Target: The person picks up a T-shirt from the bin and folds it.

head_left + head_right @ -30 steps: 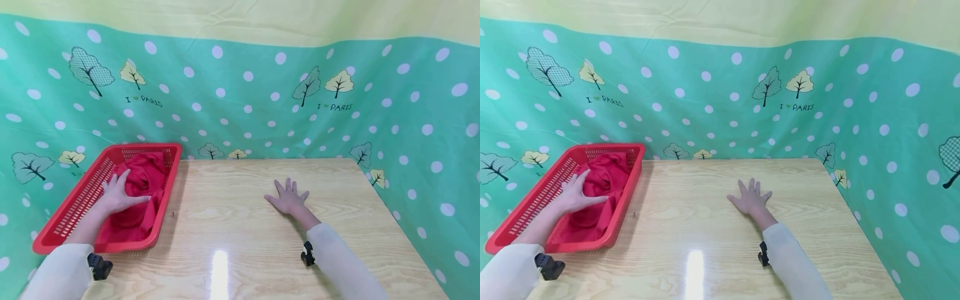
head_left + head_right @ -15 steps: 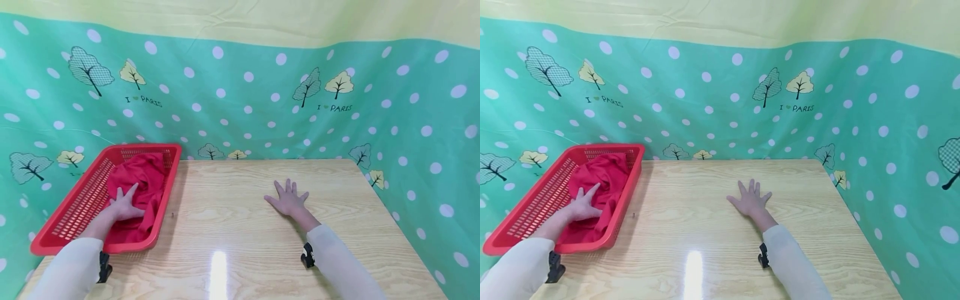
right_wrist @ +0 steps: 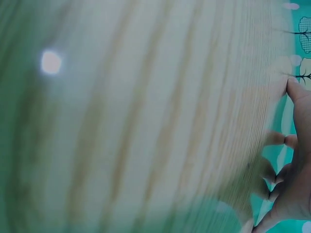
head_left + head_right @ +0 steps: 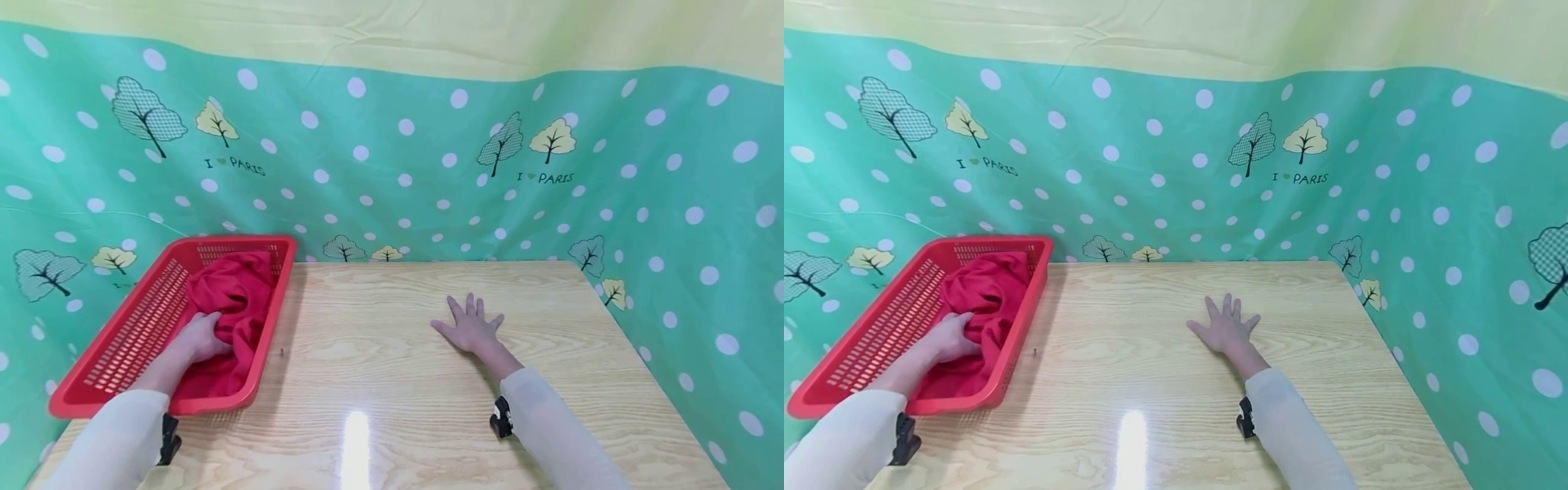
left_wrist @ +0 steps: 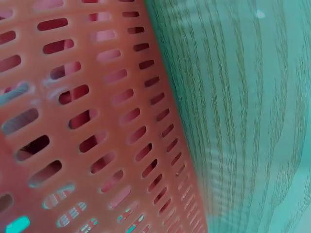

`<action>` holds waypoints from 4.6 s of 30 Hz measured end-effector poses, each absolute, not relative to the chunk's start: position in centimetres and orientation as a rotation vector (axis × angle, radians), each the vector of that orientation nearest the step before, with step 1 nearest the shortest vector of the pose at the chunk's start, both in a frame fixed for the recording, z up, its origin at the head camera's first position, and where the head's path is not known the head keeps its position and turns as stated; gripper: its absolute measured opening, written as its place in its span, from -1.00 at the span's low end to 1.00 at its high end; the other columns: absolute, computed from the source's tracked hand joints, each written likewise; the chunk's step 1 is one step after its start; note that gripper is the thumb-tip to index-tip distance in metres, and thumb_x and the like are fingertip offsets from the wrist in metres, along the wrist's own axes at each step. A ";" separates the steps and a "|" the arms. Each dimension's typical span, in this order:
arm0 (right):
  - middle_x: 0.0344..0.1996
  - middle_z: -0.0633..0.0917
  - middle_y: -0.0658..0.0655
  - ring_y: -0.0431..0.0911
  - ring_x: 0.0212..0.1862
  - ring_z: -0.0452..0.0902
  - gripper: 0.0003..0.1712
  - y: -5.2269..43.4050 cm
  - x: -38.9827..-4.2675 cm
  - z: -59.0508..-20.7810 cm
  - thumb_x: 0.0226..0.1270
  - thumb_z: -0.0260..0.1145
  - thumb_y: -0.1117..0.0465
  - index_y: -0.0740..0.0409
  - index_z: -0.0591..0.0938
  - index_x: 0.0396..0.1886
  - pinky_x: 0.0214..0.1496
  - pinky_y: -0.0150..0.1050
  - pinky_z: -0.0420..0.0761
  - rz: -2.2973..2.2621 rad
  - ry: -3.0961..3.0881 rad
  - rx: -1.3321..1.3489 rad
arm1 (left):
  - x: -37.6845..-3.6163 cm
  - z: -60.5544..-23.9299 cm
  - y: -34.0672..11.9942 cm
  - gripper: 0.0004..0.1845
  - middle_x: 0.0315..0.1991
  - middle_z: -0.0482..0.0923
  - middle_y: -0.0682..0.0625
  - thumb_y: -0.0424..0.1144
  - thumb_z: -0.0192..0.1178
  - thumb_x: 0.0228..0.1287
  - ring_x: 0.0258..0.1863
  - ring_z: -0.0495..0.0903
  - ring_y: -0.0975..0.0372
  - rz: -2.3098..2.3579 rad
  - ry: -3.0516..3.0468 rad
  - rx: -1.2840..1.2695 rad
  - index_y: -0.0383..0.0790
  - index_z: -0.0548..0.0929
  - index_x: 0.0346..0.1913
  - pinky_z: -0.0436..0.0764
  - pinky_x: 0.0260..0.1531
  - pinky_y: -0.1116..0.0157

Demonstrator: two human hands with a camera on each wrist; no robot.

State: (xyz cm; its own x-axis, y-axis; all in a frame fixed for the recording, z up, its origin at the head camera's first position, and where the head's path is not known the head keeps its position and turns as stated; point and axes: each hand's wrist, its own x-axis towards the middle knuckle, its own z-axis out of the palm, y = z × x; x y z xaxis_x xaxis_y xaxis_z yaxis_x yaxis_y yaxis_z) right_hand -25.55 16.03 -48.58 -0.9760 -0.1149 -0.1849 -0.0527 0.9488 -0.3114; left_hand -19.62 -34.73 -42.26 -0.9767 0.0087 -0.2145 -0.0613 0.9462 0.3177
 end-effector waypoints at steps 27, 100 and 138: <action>0.46 -0.19 0.36 0.31 0.46 -0.36 -0.02 15.6 -25.4 -48.1 0.19 -0.11 -0.51 -0.14 0.01 0.49 0.15 0.57 -0.36 -0.459 2.901 -0.123 | -19.4 -34.1 -34.8 -0.50 0.23 0.09 -0.50 -0.25 0.14 0.21 0.22 0.09 -0.30 1.089 3.206 -0.448 -0.53 0.34 0.11 0.29 0.01 -0.21; 0.36 0.28 0.07 0.07 0.30 0.32 -0.20 12.3 -24.3 -42.4 0.28 0.16 -0.22 -0.18 0.08 0.43 0.24 0.02 0.42 -1.570 2.460 -0.464 | -23.4 -37.3 -11.7 -0.51 0.02 0.54 -0.15 -0.30 0.35 0.07 0.02 0.52 0.07 2.035 2.592 -0.055 -0.20 0.41 0.06 0.49 0.08 0.15; -0.54 0.66 -0.12 -0.28 -0.46 0.57 -0.85 10.3 -23.1 -38.7 0.27 0.03 0.29 0.00 0.53 -0.32 -0.35 -0.43 0.58 -2.311 1.522 -0.197 | -21.8 -38.5 -9.9 -0.43 -0.19 0.48 0.00 -0.02 0.47 -0.11 -0.13 0.47 0.17 1.927 2.711 0.228 -0.14 0.44 -0.08 0.52 -0.13 0.23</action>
State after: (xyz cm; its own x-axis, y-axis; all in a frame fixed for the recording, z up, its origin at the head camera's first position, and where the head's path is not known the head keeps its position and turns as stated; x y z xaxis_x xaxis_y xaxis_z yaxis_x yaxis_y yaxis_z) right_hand -23.10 10.27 -38.75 -0.9236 -0.3744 -0.0828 0.2240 -0.3517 -0.9089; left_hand -21.81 -9.86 -38.50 -0.9724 0.0002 0.2335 0.2205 0.3287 0.9183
